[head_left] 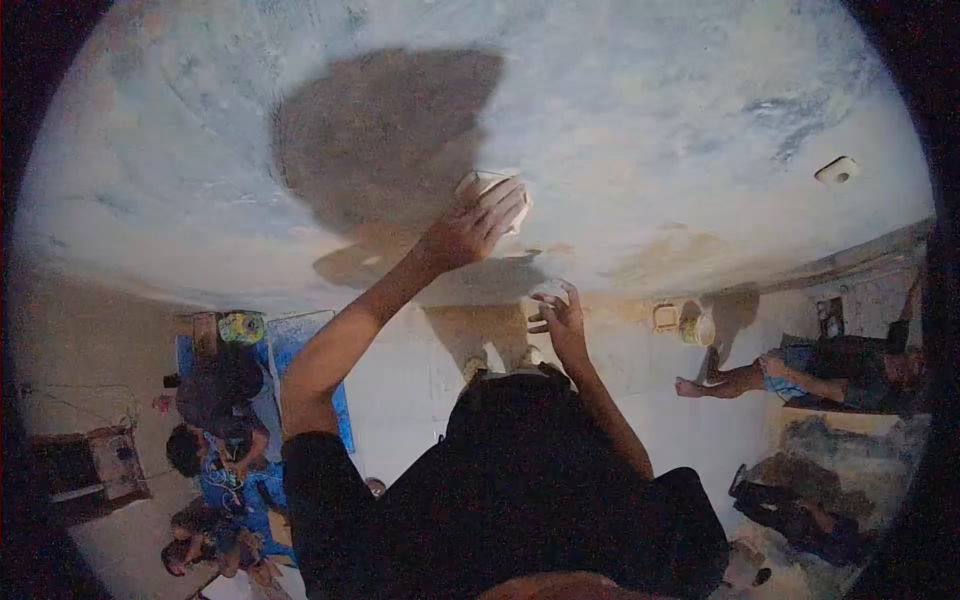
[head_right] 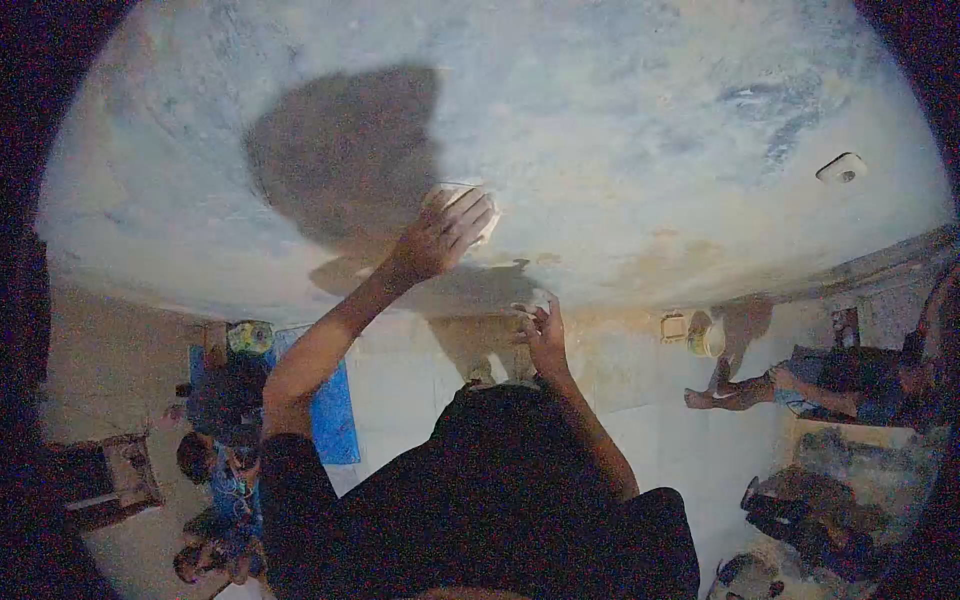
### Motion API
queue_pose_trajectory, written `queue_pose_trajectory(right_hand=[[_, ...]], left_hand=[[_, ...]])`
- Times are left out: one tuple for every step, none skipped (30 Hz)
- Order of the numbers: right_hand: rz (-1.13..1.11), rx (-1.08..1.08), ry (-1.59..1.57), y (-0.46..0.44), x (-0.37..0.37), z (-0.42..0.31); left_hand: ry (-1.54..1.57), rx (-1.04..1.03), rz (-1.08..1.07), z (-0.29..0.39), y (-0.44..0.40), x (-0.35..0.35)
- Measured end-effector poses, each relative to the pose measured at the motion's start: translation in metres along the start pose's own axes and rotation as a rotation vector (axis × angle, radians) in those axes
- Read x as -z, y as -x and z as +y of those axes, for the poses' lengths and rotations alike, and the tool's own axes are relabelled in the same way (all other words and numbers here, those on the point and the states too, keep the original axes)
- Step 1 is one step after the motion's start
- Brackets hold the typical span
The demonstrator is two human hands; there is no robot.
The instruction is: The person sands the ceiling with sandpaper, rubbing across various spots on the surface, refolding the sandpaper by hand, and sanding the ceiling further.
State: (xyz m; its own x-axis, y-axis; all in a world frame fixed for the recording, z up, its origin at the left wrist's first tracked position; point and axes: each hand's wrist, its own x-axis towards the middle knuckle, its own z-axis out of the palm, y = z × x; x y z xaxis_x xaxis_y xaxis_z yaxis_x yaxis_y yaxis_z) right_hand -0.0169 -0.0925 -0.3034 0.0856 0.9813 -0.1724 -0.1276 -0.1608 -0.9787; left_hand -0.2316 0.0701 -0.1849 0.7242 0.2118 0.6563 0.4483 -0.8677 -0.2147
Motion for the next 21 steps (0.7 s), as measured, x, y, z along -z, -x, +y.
queue_pose_trajectory(right_hand=[[0.002,-0.017,0.004,-0.002,-0.002,-0.002],[0.003,-0.012,0.003,-0.004,-0.003,-0.004],[-0.002,0.006,-0.003,-0.006,-0.002,-0.005],[-0.008,0.018,-0.007,-0.006,-0.003,-0.005],[-0.006,0.014,-0.008,-0.005,-0.003,-0.003],[0.008,0.001,-0.033,-0.006,-0.003,-0.001],[0.022,-0.015,-0.057,-0.004,-0.005,0.003],[0.018,-0.026,-0.056,-0.001,-0.004,0.006],[0.001,-0.031,-0.051,-0.001,-0.003,0.007],[-0.014,-0.03,-0.048,-0.005,0.001,0.007],[-0.017,-0.027,-0.046,-0.007,0.002,0.007],[-0.008,-0.037,-0.033,-0.005,0.003,0.01],[0.002,-0.049,-0.021,-0.003,0.004,0.013],[-0.004,-0.053,-0.015,-0.001,0.004,0.016],[-0.008,-0.079,-0.022,0.0,0.005,0.017],[-0.014,-0.099,-0.029,-0.003,0.005,0.016],[-0.023,-0.092,-0.025,-0.005,0.006,0.014],[0.007,-0.115,-0.002,-0.002,0.002,0.008],[0.034,-0.146,0.025,0.003,0.0,0.006],[0.024,-0.15,0.034,0.004,0.0,0.009],[0.009,-0.155,0.019,0.005,0.002,0.012]], left_hand=[[0.032,0.01,-0.013,-0.004,0.001,-0.005],[0.062,0.016,-0.024,-0.008,0.001,-0.011],[0.058,0.009,-0.021,-0.011,0.003,-0.015],[0.026,0.093,-0.033,-0.011,0.011,-0.018],[-0.003,0.182,-0.048,-0.008,0.02,-0.022],[-0.001,0.183,-0.052,-0.007,0.027,-0.03],[-0.027,0.186,-0.142,-0.006,0.034,-0.037],[-0.054,0.194,-0.234,-0.004,0.041,-0.044],[-0.054,0.201,-0.235,-0.005,0.038,-0.039],[-0.097,0.24,-0.111,-0.011,0.027,-0.031],[-0.139,0.276,0.015,-0.014,0.022,-0.025],[-0.141,0.278,0.015,-0.011,0.02,-0.026],[-0.107,0.22,-0.008,-0.005,0.016,-0.029],[-0.074,0.168,-0.029,0.001,0.017,-0.029],[-0.079,0.184,-0.026,0.0,0.022,-0.032],[-0.094,0.182,-0.031,-0.006,0.027,-0.036],[-0.108,0.171,-0.039,-0.013,0.031,-0.04],[-0.115,0.178,-0.036,-0.011,0.025,-0.035],[-0.091,0.279,0.111,-0.001,0.012,-0.03],[-0.069,0.376,0.262,0.005,0.007,-0.025],[-0.075,0.396,0.267,0.004,0.012,-0.027]])
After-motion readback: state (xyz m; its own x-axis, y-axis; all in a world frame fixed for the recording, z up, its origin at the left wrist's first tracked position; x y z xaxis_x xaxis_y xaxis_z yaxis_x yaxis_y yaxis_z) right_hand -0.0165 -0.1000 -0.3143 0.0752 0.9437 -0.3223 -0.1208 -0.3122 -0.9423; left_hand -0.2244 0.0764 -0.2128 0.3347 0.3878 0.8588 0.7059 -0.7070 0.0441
